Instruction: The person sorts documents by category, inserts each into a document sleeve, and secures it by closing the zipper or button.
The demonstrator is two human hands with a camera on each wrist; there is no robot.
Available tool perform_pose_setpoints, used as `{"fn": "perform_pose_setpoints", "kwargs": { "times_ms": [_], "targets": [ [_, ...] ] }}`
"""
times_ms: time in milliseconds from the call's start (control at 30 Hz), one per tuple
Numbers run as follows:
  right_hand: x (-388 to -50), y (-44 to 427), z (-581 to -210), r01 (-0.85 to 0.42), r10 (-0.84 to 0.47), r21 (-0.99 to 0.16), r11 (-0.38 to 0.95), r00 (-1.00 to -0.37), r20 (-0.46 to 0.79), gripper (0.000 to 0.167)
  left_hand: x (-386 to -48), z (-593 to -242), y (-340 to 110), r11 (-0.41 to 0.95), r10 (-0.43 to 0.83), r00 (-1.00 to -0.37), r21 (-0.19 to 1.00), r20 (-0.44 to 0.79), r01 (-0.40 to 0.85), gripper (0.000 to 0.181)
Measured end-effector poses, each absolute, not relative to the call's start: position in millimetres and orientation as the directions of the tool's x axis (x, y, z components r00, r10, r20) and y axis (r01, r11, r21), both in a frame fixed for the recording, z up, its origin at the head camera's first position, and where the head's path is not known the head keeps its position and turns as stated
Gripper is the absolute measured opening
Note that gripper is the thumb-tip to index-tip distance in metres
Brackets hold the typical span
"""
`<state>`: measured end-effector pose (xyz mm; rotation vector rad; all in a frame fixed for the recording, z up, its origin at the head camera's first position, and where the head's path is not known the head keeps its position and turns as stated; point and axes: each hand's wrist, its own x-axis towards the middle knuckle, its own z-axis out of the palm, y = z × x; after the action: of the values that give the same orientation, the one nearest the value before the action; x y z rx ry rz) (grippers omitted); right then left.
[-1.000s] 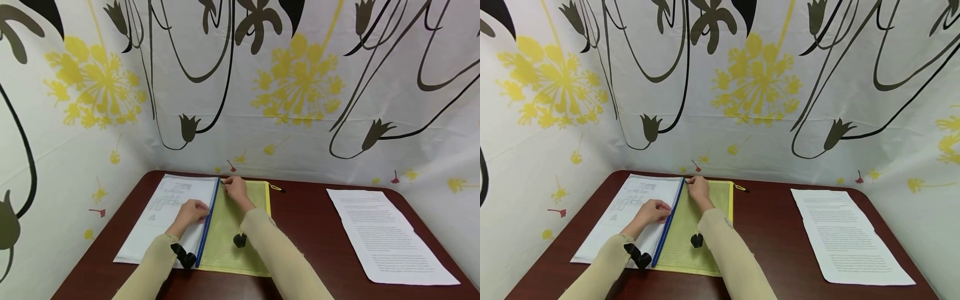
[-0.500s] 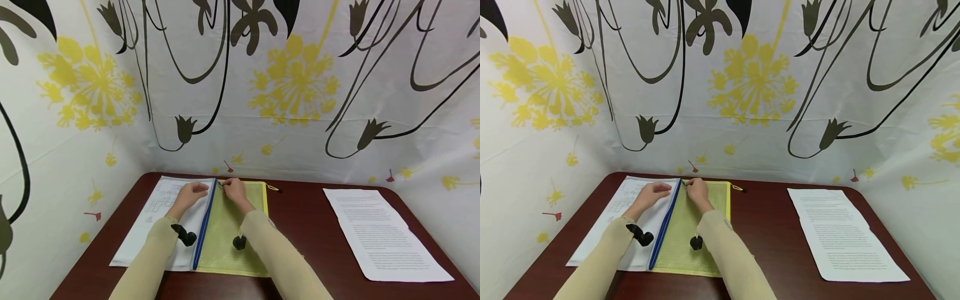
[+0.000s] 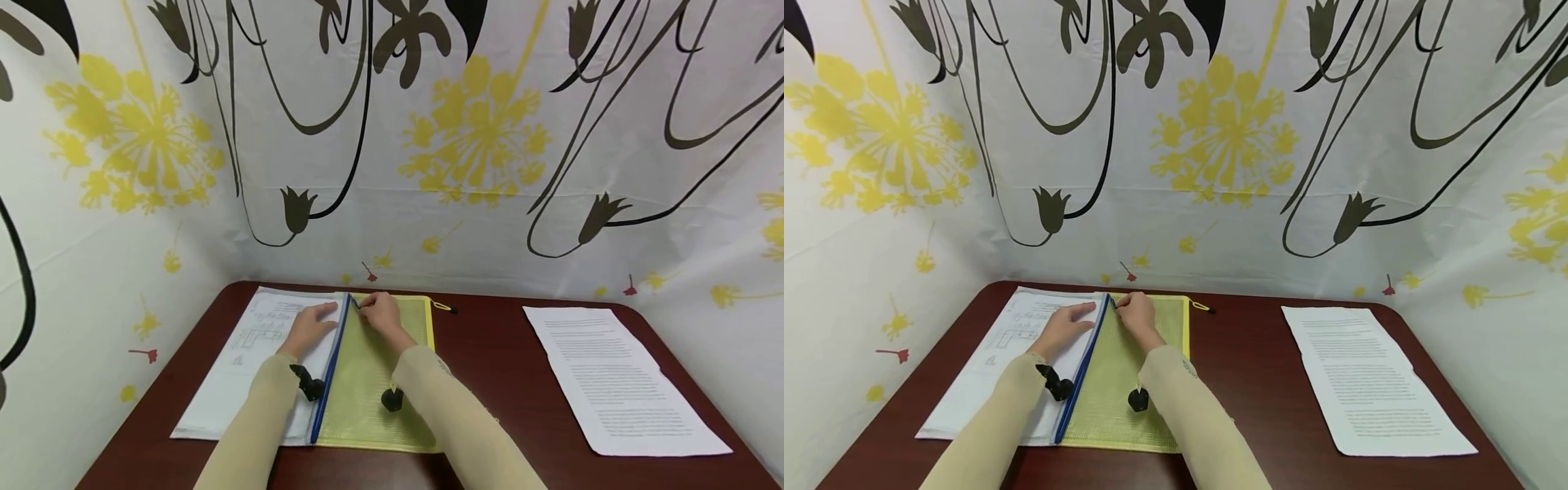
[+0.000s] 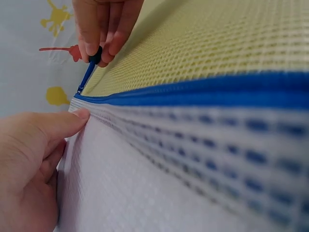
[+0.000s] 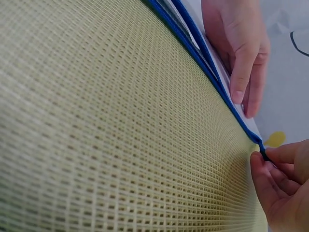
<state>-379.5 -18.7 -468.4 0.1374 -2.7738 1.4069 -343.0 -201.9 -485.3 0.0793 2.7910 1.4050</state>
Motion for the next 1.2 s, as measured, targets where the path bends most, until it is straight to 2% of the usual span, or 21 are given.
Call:
{"fn": "perform_pose_setpoints", "kwargs": {
  "times_ms": [467,1200],
  "targets": [
    [-376,-14,-466,-0.046,-0.071,-0.831,0.554,-0.997,0.008,0.007,-345,-479,-200,0.61,0.054,-0.999,0.791,0.0,0.033,0.051],
    [-362,-6,-471,-0.111,-0.105,-0.821,0.561,-0.992,0.063,0.005,-341,-481,-199,0.604,0.034,-0.999,0.796,0.01,0.028,0.051]
  ]
}}
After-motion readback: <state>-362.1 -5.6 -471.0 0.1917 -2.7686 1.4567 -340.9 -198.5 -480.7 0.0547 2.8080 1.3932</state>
